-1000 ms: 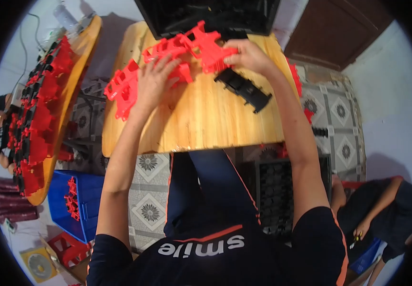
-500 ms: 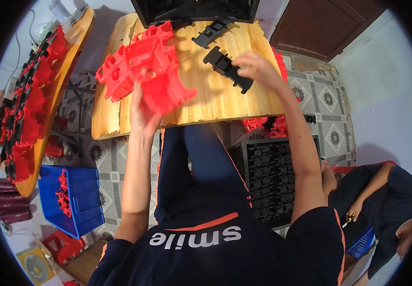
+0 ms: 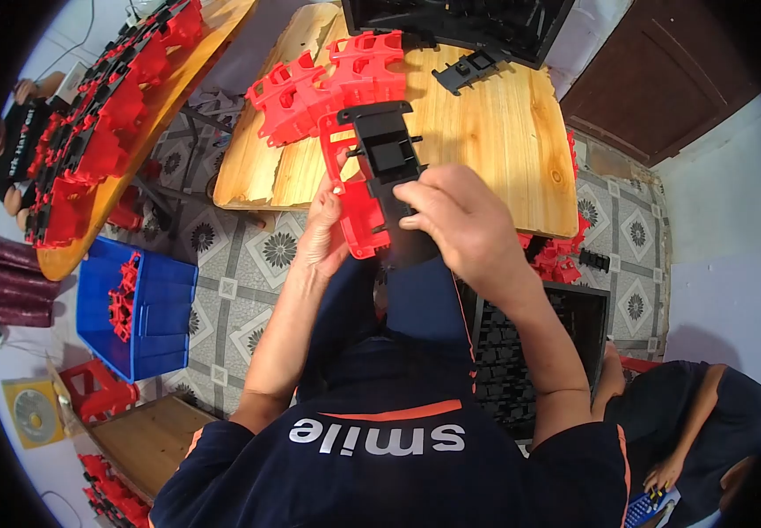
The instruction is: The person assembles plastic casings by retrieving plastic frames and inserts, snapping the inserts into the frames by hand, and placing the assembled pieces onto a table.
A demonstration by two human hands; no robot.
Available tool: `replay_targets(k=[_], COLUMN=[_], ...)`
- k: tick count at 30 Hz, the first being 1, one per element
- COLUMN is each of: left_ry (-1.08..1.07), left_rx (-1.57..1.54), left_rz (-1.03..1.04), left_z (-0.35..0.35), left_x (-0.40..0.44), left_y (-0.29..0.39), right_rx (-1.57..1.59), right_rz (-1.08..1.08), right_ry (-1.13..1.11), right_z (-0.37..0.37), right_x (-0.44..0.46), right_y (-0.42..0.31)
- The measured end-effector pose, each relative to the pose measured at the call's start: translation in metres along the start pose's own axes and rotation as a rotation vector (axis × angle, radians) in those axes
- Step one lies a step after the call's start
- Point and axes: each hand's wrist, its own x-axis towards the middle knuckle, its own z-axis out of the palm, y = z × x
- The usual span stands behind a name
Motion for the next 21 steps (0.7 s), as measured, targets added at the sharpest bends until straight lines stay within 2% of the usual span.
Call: replay_targets(k=[12, 14, 16, 19, 20, 21], left_ry=[-0.057, -0.134, -0.087, -0.003, 0.034, 0.003], left_rx=[0.046, 0.016, 0.093, 0.247, 0.318, 0.405], left_rz=[-0.035, -0.015, 0.022, 0.056, 0.033, 0.048], left_z=[0.002, 0.004, 0.012, 0.027, 0.031, 0.031], left_x=[-0.006, -0.007, -0.011, -0.015, -0.017, -0.018], left_y=[0.005, 0.007, 0.007, 0.012, 0.011, 0.008], right_rx=[-0.138, -0.149, -0.157, -0.073, -0.075, 0.374], right_rz=[-0.066, -0.082, -0.094, 0.116, 0.119, 0.363], right_ry=[-0.026, -0.066, -0.106, 0.159, 0.162, 0.203], right_z=[0.031, 0.032, 0.032, 0.039, 0.045, 0.051], right_x=[0.002, -0.001, -0.003, 0.001, 0.003, 0.008], right_y=[-0.011, -0.007, -0.004, 0.012, 0.017, 0.02])
